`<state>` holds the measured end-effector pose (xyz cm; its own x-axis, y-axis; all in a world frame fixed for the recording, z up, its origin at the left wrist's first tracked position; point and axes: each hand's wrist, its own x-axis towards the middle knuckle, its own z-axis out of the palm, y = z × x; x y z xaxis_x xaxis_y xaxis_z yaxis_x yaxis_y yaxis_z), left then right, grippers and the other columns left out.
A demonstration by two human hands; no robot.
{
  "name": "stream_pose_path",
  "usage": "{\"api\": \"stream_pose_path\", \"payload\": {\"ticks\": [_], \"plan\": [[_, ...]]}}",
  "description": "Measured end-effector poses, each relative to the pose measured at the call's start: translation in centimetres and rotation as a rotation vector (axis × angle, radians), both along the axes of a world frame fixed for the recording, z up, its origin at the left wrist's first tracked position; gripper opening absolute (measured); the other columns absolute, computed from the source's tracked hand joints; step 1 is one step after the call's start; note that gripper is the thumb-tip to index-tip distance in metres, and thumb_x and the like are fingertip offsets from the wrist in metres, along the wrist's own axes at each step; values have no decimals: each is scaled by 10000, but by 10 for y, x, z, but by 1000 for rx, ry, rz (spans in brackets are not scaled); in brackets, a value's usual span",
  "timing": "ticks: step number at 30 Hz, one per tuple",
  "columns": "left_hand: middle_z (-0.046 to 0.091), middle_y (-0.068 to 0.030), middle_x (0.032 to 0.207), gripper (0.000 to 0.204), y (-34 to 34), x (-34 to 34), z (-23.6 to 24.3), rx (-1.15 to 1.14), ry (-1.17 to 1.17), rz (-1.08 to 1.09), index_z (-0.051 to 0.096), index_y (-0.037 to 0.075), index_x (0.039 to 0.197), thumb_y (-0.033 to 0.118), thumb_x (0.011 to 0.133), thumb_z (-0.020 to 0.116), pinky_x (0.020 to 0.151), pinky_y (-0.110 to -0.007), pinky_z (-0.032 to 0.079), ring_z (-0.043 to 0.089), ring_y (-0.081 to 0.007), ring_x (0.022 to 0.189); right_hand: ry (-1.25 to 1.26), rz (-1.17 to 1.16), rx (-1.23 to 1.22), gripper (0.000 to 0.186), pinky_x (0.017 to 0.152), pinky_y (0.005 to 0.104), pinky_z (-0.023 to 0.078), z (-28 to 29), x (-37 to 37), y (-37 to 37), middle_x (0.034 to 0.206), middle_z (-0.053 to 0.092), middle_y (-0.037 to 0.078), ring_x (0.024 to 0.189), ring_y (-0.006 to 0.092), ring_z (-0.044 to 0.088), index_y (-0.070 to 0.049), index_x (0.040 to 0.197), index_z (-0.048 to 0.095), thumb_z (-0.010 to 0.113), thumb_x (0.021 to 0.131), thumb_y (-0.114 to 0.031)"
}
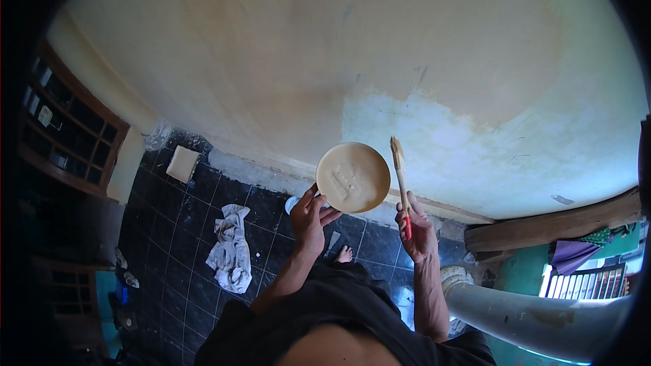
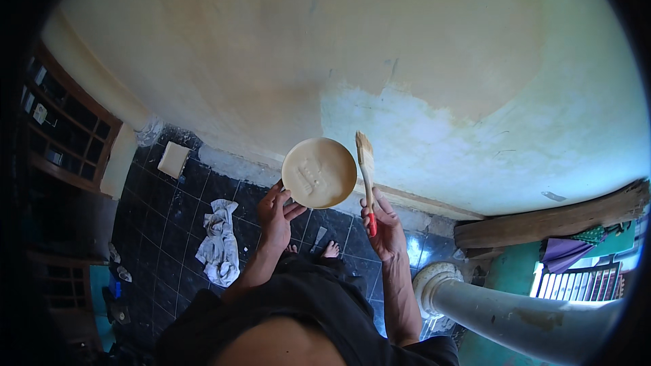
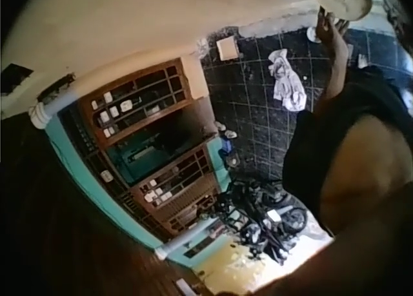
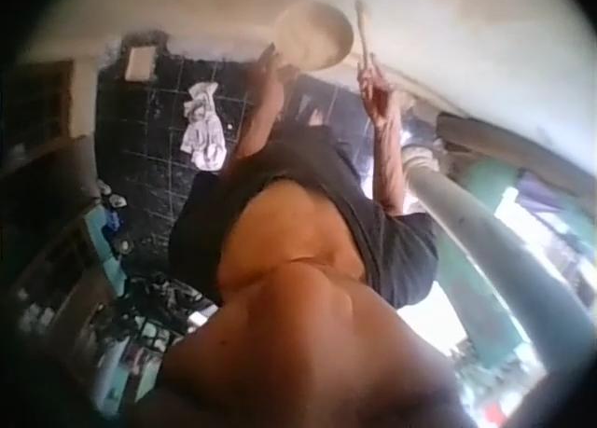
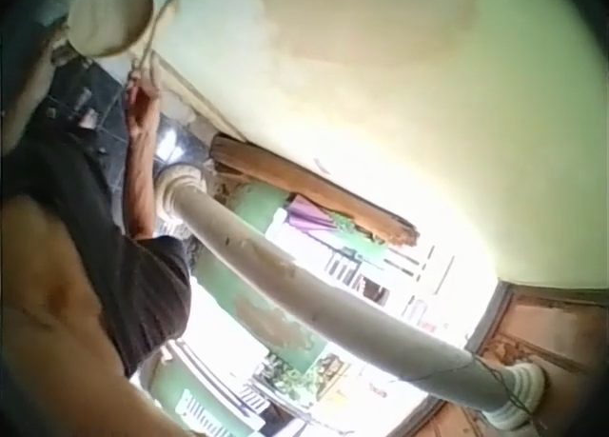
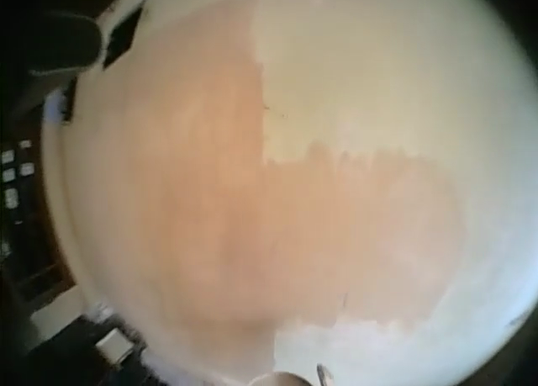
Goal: Painting a wall using a brush and a small container of paint.
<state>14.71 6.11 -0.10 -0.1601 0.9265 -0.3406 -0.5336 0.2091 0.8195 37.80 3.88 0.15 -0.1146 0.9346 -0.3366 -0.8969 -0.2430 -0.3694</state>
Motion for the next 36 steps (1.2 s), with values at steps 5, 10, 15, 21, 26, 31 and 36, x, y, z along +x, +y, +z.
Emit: {"api": "stream_pose_path", "payload": {"ticks": [5,10,15,21,26,31,36], "plan": [[623,-156,1069,446,7,12,2,-11,-14,6,479,-8,1311,132,890,535,746,-343,591,681,-267,868,-128,185,168,419,491,197,437,4,21,13,1033,565,202,745,157,526,-59,1310,453,503,902,25],[621,-165,1072,471,23,19,-4,-5,-33,-10,463,-7,1327,135,886,546,749,-358,593,679,-289,882,-208,264,266,188,379,178,220,42,26,37,655,452,34,482,69,326,-147,1088,466,519,933,-241],[618,-164,1086,451,46,18,-2,26,-45,-28,465,-8,1324,116,895,526,749,-367,593,676,-304,888,-297,287,293,232,362,152,190,71,27,63,598,380,-24,435,35,279,-169,1131,454,502,961,-320],[625,-151,1062,428,62,-6,-19,88,-100,-47,508,7,1287,110,877,575,684,-338,600,686,-253,789,-715,55,515,296,409,175,199,131,27,84,580,328,-65,452,14,259,-176,1191,418,553,949,-282],[593,-142,1169,452,82,-42,-47,167,-61,-61,464,19,1332,181,925,573,659,-330,598,685,-292,822,-1916,-775,735,252,437,233,244,300,14,120,585,436,-13,499,46,314,-58,1078,539,663,871,-130],[600,-135,1137,395,110,-74,-36,292,-65,-6,498,-10,1288,162,934,526,715,-322,602,676,-266,823,-2577,-1669,956,237,546,355,476,452,-2,160,776,624,51,599,241,596,-142,1075,663,674,843,-183],[590,-144,1145,393,140,-102,-29,141,-159,-46,499,-13,1281,178,938,524,770,-353,597,644,-268,949,-2820,-1842,772,262,531,357,465,538,-8,198,732,604,28,638,234,593,-206,1118,663,642,858,-232]]}}
